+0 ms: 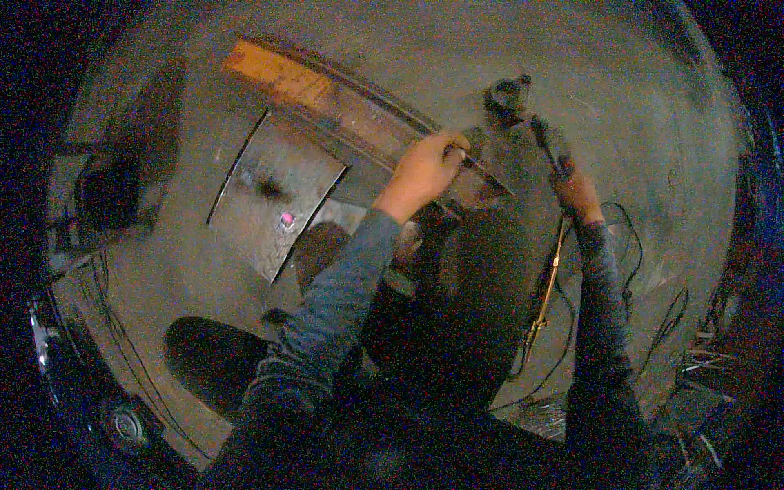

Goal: The person uses a welding torch to cut and weld a metal plate, generating sparks. They then use a hammer to strike the hot metal plate, likely to shape or flatten it.

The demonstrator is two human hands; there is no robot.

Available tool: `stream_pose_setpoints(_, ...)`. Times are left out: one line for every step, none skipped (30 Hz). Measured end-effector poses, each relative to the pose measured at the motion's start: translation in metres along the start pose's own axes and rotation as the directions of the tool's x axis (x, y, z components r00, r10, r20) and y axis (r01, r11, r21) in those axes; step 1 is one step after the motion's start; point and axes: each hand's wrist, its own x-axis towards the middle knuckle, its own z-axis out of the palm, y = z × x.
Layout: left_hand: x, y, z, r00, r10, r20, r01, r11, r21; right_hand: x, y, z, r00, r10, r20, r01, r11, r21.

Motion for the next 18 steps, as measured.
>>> stream_pose_setpoints(0.02,-0.003,0.015,1.0,0.005,0.017,-0.006,0.998,0.059,0.007,0.035,0.01,0.992,-0.126,0.026,0.128,0.982,-0.14)
stream_pose_setpoints(0.033,-0.012,0.025,1.0,-0.011,0.02,0.009,0.991,0.134,0.013,0.036,0.018,0.988,-0.067,0.137,0.097,0.969,-0.228)
stream_pose_setpoints(0.047,-0.016,0.033,0.999,-0.021,0.026,0.015,0.979,0.203,0.014,0.034,0.019,0.972,0.008,0.235,0.07,0.944,-0.321)
stream_pose_setpoints(0.065,-0.021,0.04,0.996,-0.087,0.021,0.08,0.973,0.216,0.016,0.032,0.019,0.942,0.094,0.324,0.052,0.909,-0.413)
stream_pose_setpoints(0.084,-0.019,0.045,0.984,-0.178,0.027,0.167,0.96,0.226,0.014,0.035,0.011,0.928,0.097,0.36,0.062,0.912,-0.405)
stream_pose_setpoints(0.106,-0.023,0.052,0.971,-0.238,0.017,0.227,0.944,0.239,0.019,0.039,0.006,0.926,0.087,0.368,0.073,0.914,-0.399)
stream_pose_setpoints(0.124,-0.028,0.06,0.989,-0.149,-0.008,0.142,0.923,0.356,0.025,0.043,0.001,0.923,0.078,0.377,0.083,0.916,-0.393)
stream_pose_setpoints(0.147,-0.038,0.08,0.999,-0.046,-0.009,0.045,0.887,0.46,0.031,0.05,-0.01,0.929,0.114,0.352,0.05,0.904,-0.425)
stream_pose_setpoints(0.167,-0.045,0.102,0.998,0.059,0.002,-0.05,0.83,0.556,0.035,0.055,-0.014,0.932,0.151,0.329,0.015,0.891,-0.454)
stream_pose_setpoints(0.187,-0.053,0.105,0.999,0.048,0.023,-0.052,0.817,0.575,0.041,0.043,-0.011,0.933,0.159,0.322,0.011,0.884,-0.467)
stream_pose_setpoints(0.205,-0.066,0.097,0.999,0.021,0.03,-0.035,0.795,0.606,0.051,0.013,-0.014,0.922,0.133,0.363,0.04,0.901,-0.432)
stream_pose_setpoints(0.203,-0.087,0.092,0.998,-0.018,0.053,-0.02,0.773,0.634,0.049,-0.022,-0.02,0.903,0.121,0.413,0.056,0.918,-0.392)
stream_pose_setpoints(0.204,-0.078,0.105,0.995,-0.098,0.025,0.068,0.823,0.563,0.041,-0.023,-0.036,0.888,0.157,0.433,0.023,0.923,-0.383)
stream_pose_setpoints(0.215,-0.051,0.119,0.986,-0.167,0.008,0.142,0.863,0.484,0.037,-0.001,-0.04,0.902,0.179,0.394,-0.016,0.923,-0.384)
stream_pose_setpoints(0.226,-0.04,0.125,0.968,-0.248,-0.024,0.236,0.882,0.408,0.039,0.009,-0.038,0.915,0.177,0.363,-0.028,0.925,-0.379)
stream_pose_setpoints(0.231,-0.032,0.134,0.962,-0.267,0.052,0.214,0.861,0.461,0.042,0.021,-0.041,0.922,0.197,0.333,-0.053,0.918,-0.394)
stream_pose_setpoints(0.238,-0.032,0.139,0.95,-0.29,0.114,0.192,0.834,0.518,0.044,0.023,-0.041,0.926,0.207,0.316,-0.067,0.913,-0.402)
stream_pose_setpoints(0.238,-0.043,0.142,0.931,-0.328,0.162,0.178,0.793,0.582,0.043,0.005,-0.041,0.923,0.226,0.311,-0.081,0.905,-0.418)
